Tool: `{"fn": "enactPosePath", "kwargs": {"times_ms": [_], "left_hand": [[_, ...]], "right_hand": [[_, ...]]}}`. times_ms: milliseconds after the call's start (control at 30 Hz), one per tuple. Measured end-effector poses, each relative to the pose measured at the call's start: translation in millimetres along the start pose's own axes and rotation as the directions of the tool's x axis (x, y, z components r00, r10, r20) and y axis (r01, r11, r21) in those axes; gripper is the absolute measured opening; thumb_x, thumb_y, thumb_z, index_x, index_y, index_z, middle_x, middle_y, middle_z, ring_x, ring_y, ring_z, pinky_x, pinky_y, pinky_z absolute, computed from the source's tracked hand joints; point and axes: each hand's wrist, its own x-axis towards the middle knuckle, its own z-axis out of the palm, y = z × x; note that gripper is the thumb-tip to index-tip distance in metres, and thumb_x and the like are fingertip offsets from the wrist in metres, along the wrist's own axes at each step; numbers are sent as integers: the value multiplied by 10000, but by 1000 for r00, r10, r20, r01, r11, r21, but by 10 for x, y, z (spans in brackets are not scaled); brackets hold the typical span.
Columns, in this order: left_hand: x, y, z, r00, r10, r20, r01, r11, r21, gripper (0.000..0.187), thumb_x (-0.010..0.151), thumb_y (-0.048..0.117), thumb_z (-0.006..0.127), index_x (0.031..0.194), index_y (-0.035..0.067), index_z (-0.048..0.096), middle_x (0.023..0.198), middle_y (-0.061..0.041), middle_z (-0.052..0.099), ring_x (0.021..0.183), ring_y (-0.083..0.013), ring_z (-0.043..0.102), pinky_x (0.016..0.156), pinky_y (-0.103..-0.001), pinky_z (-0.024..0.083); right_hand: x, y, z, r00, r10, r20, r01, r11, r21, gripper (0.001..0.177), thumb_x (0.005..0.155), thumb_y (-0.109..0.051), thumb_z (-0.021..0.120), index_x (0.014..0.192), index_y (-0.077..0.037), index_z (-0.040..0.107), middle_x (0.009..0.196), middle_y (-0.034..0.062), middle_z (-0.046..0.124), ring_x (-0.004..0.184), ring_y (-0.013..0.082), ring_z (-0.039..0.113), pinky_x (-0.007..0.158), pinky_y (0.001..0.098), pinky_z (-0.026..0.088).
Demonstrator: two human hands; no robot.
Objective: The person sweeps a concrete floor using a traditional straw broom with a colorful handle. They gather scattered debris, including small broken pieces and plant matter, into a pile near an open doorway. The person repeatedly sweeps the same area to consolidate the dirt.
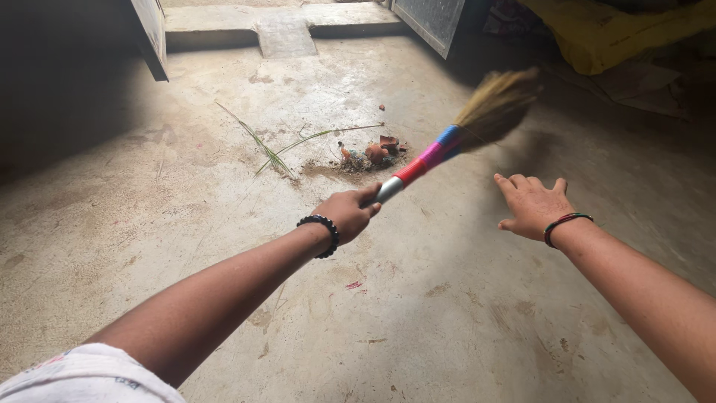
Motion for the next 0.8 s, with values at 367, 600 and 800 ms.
{"fn": "enactPosePath", "kwargs": {"times_ms": [367, 600, 800], "left_hand": [[84, -194, 384, 986, -10, 169, -26, 977, 210, 515, 985, 535, 502, 1494, 528, 423, 1285, -25, 695, 1092, -223, 672, 929, -399, 539], [359, -397, -27, 989, -143, 40, 128, 957, 260, 519, 995, 511, 499, 1505, 536, 403, 1259, -19, 701, 1097, -215, 696, 936, -398, 544], [336, -356, -242, 978, -176, -110, 200, 942, 271, 509, 1022, 420, 499, 1523, 468, 420, 1192, -29, 716, 1052, -210, 713, 897, -394, 561]], "right_hand": [[-54, -113, -36, 1000, -23, -9, 23, 1000, -5, 955, 877, -481, 742, 1627, -256, 196, 1522, -20, 432, 1413, 145, 414, 1169, 634, 266], [-58, -123, 65, 997, -71, -16, 71, 997, -22, 935, 872, -488, 735, 1605, -242, 209, 1599, -8, 342, 1453, 152, 349, 1155, 664, 231], [-100, -255, 29, 995, -96, 40, 96, 995, -1, 821, 910, -518, 689, 1580, -252, 297, 1586, 10, 370, 1464, 170, 347, 1171, 638, 223]]}}
